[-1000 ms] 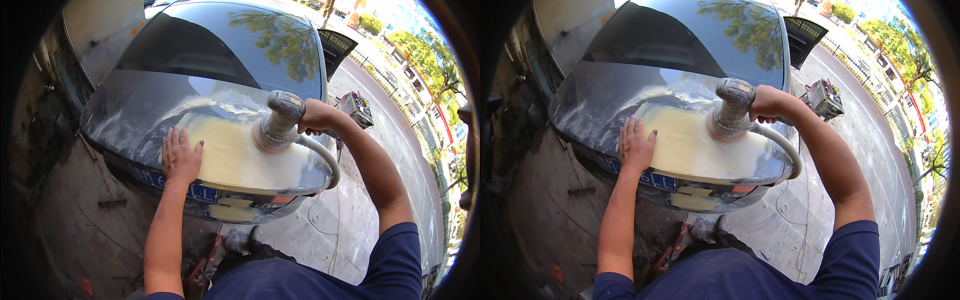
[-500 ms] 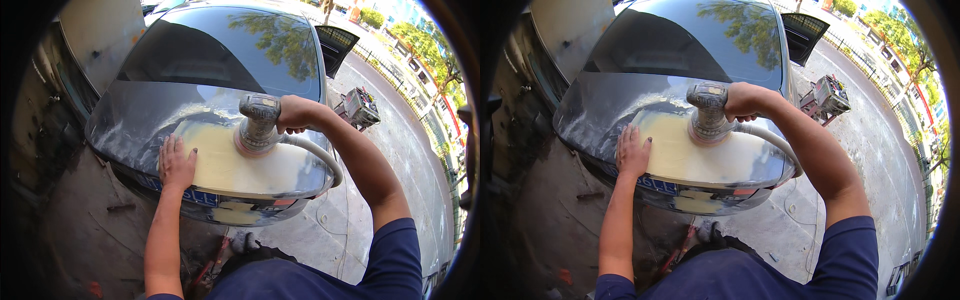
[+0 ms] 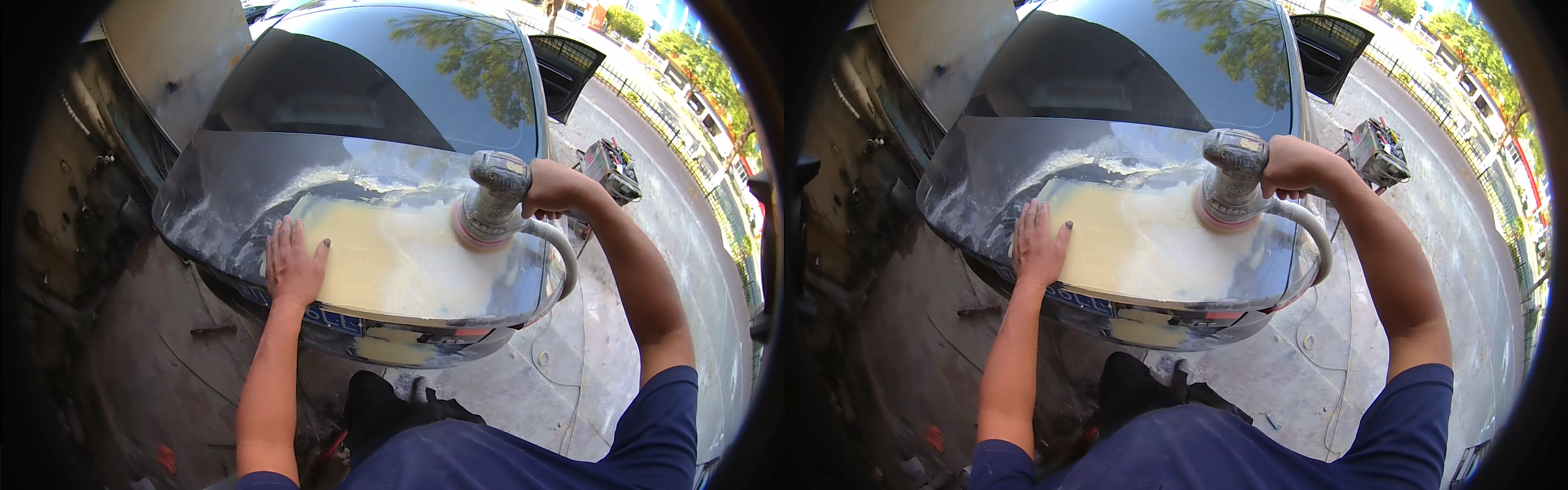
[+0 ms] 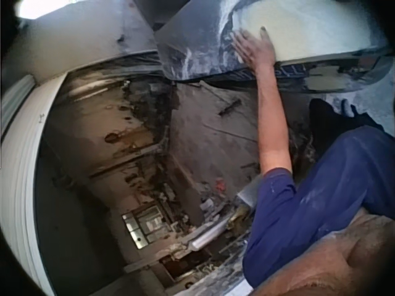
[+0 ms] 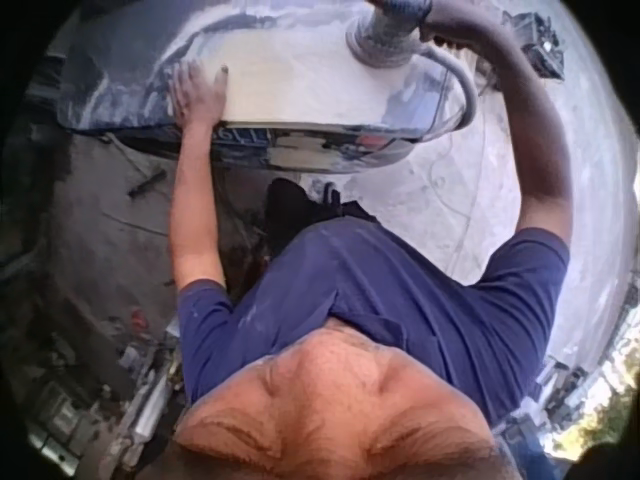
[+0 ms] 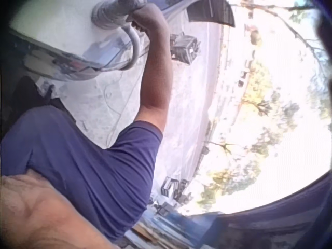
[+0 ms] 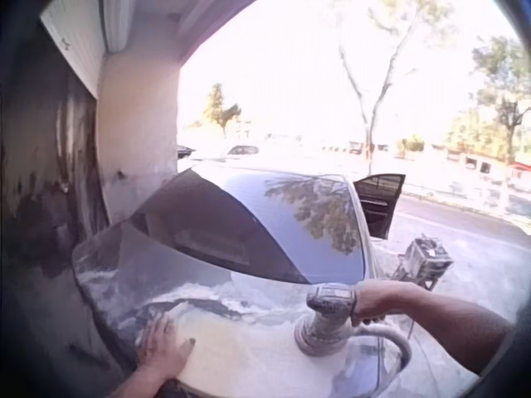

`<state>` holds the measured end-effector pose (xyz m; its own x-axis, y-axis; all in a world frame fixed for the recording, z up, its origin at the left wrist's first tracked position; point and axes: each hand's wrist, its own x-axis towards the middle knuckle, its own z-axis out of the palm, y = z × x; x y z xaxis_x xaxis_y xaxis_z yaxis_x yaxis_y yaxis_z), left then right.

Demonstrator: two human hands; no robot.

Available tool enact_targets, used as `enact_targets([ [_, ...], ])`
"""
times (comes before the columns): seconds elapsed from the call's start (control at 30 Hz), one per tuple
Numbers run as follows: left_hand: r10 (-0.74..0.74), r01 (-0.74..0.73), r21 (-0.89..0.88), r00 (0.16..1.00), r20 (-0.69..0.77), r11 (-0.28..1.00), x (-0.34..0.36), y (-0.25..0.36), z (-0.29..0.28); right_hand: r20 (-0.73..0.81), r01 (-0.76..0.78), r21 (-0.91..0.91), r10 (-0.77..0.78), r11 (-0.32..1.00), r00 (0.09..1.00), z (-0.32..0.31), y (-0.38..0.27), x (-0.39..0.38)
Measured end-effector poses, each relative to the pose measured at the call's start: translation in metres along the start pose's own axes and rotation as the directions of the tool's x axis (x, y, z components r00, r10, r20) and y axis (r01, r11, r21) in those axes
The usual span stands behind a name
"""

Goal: The person uses an orbital sander to smooth a yellow filler patch on the trunk of a dark sedan. The person holds the sander with the right hand and steadies the trunk with the left hand while moving the tool across the filler area.

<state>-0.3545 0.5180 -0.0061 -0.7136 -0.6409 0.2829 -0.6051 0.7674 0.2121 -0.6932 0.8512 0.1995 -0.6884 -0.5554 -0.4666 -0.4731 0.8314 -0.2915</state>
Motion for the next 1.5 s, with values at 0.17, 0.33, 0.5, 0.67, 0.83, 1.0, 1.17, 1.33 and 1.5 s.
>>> enact_targets([
  [0.17, 0.035, -0.035, -0.017, 0.999, 0.020, 0.999, -0.001, -0.004, -0.005, 0.034, 0.101, -0.046, -0.100, 0.994, 0.994, 0.017, -0.074, 0.011],
  [0.33, 0.126, -0.125, -0.026, 0.989, 0.074, 0.992, -0.008, -0.015, -0.012, 0.080, 0.128, -0.021, -0.126, 0.992, 0.989, 0.024, -0.103, 0.015],
  [0.5, 0.398, -0.397, -0.152, 0.917, -0.028, 0.905, 0.004, -0.100, -0.043, 0.013, -0.096, 0.141, 0.095, 0.985, 0.995, 0.016, -0.031, -0.009],
  [0.67, 0.290, -0.292, -0.172, 0.956, -0.035, 0.941, 0.078, -0.236, -0.070, -0.142, -0.372, 0.408, 0.461, 0.834, 0.876, 0.039, 0.006, -0.041],
  [0.83, 0.380, -0.354, -0.274, 0.924, 0.046, 0.894, 0.119, -0.288, -0.057, -0.114, -0.399, 0.450, 0.495, 0.799, 0.861, 0.067, -0.065, -0.037],
  [1.0, 0.432, -0.407, -0.188, 0.894, 0.121, 0.894, 0.120, -0.299, -0.061, -0.082, -0.362, 0.444, 0.439, 0.820, 0.895, 0.084, -0.151, -0.019],
  [1.17, 0.472, -0.451, -0.158, 0.868, 0.151, 0.879, 0.126, -0.311, -0.067, -0.085, -0.432, 0.464, 0.524, 0.773, 0.848, 0.088, -0.158, -0.025],
  [1.33, 0.496, -0.479, -0.147, 0.860, 0.119, 0.866, 0.124, -0.311, -0.062, -0.089, -0.543, 0.619, 0.738, 0.567, 0.669, 0.087, -0.101, -0.046],
  [1.5, 0.486, -0.463, -0.170, 0.864, 0.130, 0.870, 0.123, -0.303, -0.064, -0.117, -0.587, 0.625, 0.806, 0.514, 0.580, 0.081, -0.078, -0.053],
])
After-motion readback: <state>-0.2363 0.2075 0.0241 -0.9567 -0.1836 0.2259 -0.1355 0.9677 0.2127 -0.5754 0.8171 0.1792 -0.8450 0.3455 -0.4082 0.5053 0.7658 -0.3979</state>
